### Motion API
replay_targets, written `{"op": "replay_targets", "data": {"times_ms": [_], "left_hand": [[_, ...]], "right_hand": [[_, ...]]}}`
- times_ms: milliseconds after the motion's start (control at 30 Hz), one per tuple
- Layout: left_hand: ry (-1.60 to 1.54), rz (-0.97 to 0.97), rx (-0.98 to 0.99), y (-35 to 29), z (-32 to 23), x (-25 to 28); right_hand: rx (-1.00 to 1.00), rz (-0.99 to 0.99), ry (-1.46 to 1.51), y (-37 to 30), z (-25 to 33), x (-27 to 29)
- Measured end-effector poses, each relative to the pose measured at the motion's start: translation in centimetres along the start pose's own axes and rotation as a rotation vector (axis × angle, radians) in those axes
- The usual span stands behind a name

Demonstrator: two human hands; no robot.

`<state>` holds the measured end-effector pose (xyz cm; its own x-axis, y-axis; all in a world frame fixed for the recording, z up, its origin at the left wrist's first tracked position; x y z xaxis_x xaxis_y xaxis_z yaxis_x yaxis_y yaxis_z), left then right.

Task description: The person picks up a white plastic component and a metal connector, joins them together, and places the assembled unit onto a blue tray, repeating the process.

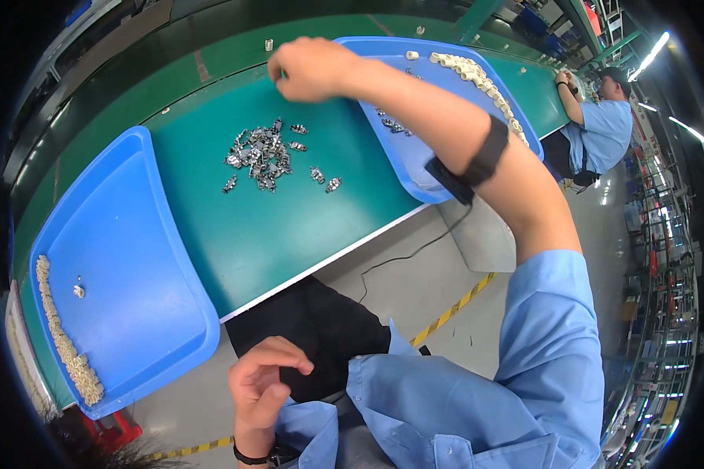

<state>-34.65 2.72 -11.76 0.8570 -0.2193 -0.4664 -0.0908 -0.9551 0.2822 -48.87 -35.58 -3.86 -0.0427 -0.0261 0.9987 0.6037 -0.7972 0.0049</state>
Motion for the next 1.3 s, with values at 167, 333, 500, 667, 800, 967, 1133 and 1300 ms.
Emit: {"op": "replay_targets", "data": {"times_ms": [167,333,500,667,800,967,1133,1300], "left_hand": [[0.009,-0.062,-0.257,-0.9,-2.7,0.0],[0.245,-0.168,-0.411,-2.4,-5.9,2.2],[0.846,-0.359,-0.319,-3.4,-12.6,6.8],[1.647,-0.564,0.011,-3.0,-20.7,16.2],[1.982,-0.606,0.163,-0.6,-23.5,25.3],[2.266,-0.585,0.220,4.6,-23.8,30.6],[2.388,-0.638,0.406,6.8,-23.1,32.7],[2.477,-0.662,0.432,7.2,-22.5,33.8]], "right_hand": [[-0.005,0.054,0.196,-5.1,2.7,-1.8],[0.058,-0.065,0.208,-6.8,1.7,-2.9],[-0.015,-0.022,0.232,-7.4,1.9,-2.5],[0.061,-0.118,0.389,-10.5,4.7,0.3],[0.087,-0.078,0.735,-14.1,7.1,1.2],[0.084,-0.135,1.188,-17.6,7.1,-1.0],[0.144,-0.208,1.448,-19.3,7.8,-4.2],[0.142,-0.206,1.531,-19.6,8.4,-5.4]]}}
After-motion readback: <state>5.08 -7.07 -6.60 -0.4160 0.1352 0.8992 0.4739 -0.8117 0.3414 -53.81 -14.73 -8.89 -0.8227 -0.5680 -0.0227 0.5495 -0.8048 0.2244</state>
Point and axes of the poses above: each hand's wrist, its own y-axis towards the middle knuckle, its own x-axis out of the back of the hand, z = x × y, the point moved 2 cm from there along y, towards the middle knuckle, and after that the axes turned 6 degrees about -x, right-handed, at the moved point
